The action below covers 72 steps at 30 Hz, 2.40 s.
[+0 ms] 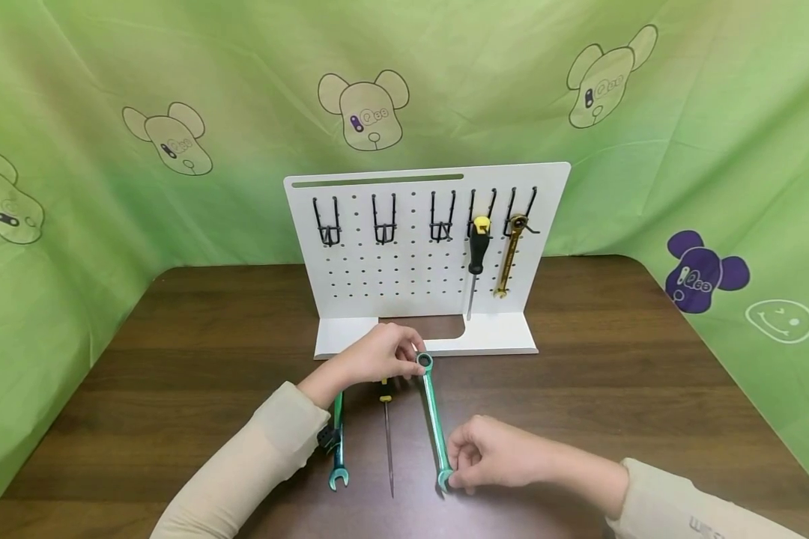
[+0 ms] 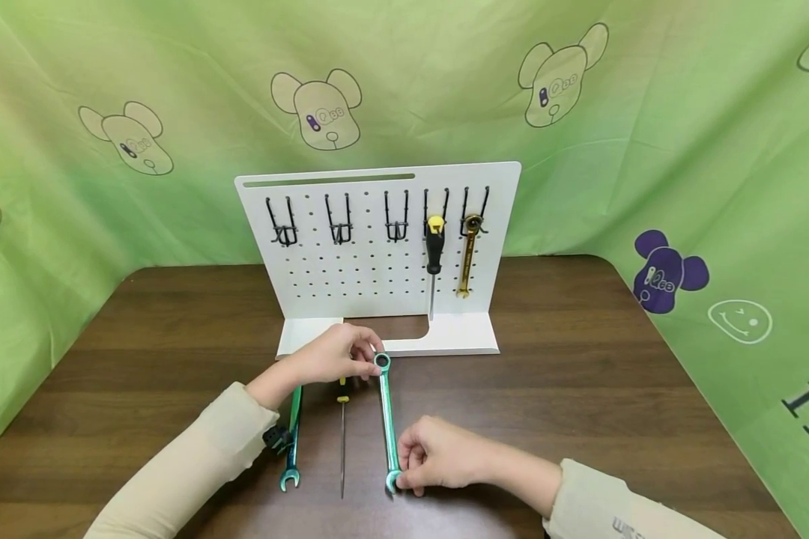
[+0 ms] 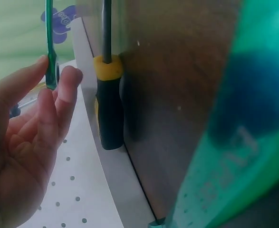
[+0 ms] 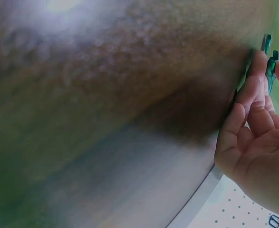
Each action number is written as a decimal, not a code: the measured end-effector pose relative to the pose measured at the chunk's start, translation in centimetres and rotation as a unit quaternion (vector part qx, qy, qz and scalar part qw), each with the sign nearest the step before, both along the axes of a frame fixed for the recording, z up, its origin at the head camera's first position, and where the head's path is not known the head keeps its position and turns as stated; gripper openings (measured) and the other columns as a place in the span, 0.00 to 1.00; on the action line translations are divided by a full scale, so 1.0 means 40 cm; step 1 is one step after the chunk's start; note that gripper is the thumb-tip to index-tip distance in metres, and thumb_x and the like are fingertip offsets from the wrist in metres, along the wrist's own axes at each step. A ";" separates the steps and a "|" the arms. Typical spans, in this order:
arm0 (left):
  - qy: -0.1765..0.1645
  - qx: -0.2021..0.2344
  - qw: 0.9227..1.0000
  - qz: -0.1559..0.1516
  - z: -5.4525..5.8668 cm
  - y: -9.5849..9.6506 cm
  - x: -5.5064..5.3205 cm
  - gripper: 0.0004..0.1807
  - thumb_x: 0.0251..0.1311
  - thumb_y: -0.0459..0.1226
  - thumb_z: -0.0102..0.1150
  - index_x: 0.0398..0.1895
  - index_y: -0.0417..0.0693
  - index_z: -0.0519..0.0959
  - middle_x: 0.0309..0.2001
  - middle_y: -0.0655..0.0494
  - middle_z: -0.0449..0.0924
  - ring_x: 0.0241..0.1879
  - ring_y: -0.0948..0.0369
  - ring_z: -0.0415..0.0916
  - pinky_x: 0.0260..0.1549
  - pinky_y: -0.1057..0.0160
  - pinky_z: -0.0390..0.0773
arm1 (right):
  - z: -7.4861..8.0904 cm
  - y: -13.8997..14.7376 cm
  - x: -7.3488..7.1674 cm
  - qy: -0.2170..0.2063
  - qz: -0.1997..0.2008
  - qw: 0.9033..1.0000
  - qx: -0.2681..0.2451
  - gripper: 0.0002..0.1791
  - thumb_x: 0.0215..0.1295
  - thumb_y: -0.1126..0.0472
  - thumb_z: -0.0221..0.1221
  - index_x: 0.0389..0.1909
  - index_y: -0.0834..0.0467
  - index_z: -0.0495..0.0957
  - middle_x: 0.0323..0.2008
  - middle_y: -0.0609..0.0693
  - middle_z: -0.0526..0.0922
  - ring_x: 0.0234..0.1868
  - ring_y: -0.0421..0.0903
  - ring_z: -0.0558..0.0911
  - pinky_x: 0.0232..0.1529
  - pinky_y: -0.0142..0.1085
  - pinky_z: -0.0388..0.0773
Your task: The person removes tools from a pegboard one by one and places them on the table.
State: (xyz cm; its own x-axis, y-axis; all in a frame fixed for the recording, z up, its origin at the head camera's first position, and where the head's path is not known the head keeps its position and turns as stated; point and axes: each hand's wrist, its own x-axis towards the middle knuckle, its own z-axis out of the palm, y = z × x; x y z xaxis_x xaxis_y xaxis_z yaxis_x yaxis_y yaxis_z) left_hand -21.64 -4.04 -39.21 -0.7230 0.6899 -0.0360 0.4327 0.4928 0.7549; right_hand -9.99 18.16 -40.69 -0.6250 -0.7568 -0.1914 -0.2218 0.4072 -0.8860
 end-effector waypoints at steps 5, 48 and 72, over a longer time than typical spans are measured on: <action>-0.003 -0.017 1.000 -0.005 0.003 0.000 0.001 0.11 0.58 0.31 0.68 0.42 0.36 0.80 0.31 0.49 0.87 0.26 0.58 0.85 0.25 0.70 0.82 | 0.000 -0.002 0.001 -0.003 -0.002 1.000 0.007 0.08 0.58 0.63 0.66 0.24 0.59 0.77 0.16 0.52 0.83 0.16 0.27 0.71 0.17 0.21 0.61; 0.092 -0.042 0.995 -0.020 0.049 0.002 -0.020 0.15 0.67 0.35 0.60 0.54 0.40 0.82 0.49 0.48 0.87 0.47 0.58 0.85 0.46 0.62 0.83 | 0.032 -0.006 -0.005 0.046 -0.119 0.988 0.088 0.08 0.54 0.67 0.66 0.21 0.57 0.77 0.11 0.46 0.77 0.14 0.35 0.71 0.16 0.27 0.65; 0.137 0.137 0.974 0.116 0.157 0.082 -0.103 0.15 0.68 0.35 0.60 0.55 0.41 0.81 0.52 0.49 0.86 0.49 0.57 0.85 0.47 0.69 0.82 | 0.074 0.089 -0.159 0.161 -0.285 0.942 0.080 0.10 0.63 0.63 0.63 0.42 0.65 0.82 0.33 0.53 0.86 0.29 0.41 0.78 0.33 0.31 0.75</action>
